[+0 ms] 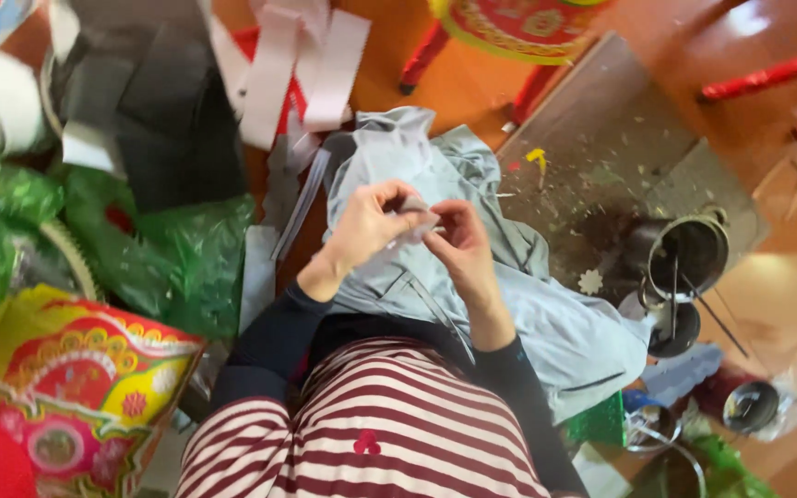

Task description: Decorating and assembling traditional paper horse lanterns using paper cutouts and adhesive.

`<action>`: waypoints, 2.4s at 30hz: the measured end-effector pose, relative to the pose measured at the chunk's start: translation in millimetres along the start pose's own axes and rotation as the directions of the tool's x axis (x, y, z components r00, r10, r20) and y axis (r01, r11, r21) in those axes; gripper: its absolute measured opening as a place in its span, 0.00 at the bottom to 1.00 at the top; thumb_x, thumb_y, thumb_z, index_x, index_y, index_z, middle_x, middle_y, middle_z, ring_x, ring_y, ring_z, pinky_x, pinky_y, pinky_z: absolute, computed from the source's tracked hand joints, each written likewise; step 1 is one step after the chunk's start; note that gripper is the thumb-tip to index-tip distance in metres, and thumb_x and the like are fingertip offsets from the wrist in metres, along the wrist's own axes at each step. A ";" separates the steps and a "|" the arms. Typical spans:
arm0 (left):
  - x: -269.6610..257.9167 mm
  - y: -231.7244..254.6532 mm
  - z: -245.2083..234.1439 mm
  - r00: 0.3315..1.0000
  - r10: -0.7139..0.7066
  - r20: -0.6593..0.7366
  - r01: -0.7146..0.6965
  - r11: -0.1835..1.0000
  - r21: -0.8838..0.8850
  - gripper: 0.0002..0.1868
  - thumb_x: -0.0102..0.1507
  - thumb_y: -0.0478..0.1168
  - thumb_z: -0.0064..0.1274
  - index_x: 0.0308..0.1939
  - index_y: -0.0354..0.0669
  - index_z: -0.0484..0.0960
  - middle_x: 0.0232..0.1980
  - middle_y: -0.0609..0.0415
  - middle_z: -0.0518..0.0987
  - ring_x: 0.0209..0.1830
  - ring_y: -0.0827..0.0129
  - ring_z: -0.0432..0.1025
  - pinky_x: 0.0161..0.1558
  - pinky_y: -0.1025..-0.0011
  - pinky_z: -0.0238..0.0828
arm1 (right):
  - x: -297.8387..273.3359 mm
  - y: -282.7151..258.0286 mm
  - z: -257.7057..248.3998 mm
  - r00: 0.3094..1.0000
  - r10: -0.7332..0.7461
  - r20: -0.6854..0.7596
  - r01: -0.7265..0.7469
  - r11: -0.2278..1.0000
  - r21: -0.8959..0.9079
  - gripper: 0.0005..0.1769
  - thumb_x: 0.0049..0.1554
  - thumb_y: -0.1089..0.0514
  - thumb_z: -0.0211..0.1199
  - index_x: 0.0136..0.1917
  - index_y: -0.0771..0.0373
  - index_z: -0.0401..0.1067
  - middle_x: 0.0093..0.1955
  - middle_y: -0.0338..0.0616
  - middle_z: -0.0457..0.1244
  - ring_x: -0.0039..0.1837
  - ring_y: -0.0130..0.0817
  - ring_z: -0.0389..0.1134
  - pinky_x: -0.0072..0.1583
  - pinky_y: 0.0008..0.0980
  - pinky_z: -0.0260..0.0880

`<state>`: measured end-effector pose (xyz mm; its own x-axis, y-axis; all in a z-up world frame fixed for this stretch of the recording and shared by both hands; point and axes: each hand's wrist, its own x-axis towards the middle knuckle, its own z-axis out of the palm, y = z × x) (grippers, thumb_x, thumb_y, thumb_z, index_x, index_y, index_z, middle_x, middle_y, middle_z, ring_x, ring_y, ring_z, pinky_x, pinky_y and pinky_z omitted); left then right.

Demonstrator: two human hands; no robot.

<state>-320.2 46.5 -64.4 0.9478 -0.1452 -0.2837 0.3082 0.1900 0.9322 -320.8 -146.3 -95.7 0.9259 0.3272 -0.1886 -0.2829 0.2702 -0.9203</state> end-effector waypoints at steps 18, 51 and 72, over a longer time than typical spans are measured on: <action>23.2 -51.3 58.2 0.998 -0.027 -0.055 0.014 0.975 -0.224 0.08 0.63 0.28 0.62 0.43 0.35 0.79 0.37 0.58 0.80 0.33 0.79 0.73 0.35 0.80 0.70 | -27.7 8.6 -39.8 0.932 0.014 -0.363 0.027 0.994 0.108 0.14 0.59 0.68 0.66 0.59 0.67 0.74 0.45 0.35 0.68 0.45 0.20 0.66 0.46 0.22 0.66; 60.3 -68.8 90.7 0.890 0.252 0.380 -0.424 0.764 0.486 0.25 0.60 0.34 0.64 0.61 0.36 0.77 0.61 0.46 0.79 0.63 0.60 0.72 0.64 0.64 0.66 | -59.7 31.3 -127.6 0.784 -0.132 -0.606 0.275 0.950 0.149 0.05 0.61 0.68 0.64 0.51 0.65 0.72 0.44 0.36 0.68 0.44 0.21 0.68 0.46 0.23 0.69; 129.7 -79.8 126.6 0.984 -0.071 0.164 0.076 0.997 -0.027 0.11 0.70 0.30 0.49 0.56 0.37 0.75 0.42 0.54 0.80 0.40 0.72 0.75 0.41 0.75 0.71 | -45.1 60.1 -457.2 0.384 -0.380 -0.841 -0.091 0.891 -0.444 0.15 0.55 0.62 0.65 0.56 0.68 0.79 0.47 0.44 0.73 0.44 0.27 0.71 0.46 0.26 0.71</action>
<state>-232.2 -110.4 -147.2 0.8972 -0.3160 -0.3084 0.3818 0.2046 0.9013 -265.2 -558.8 -299.3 0.6734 -0.7392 -0.0107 -0.2249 -0.1911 -0.9555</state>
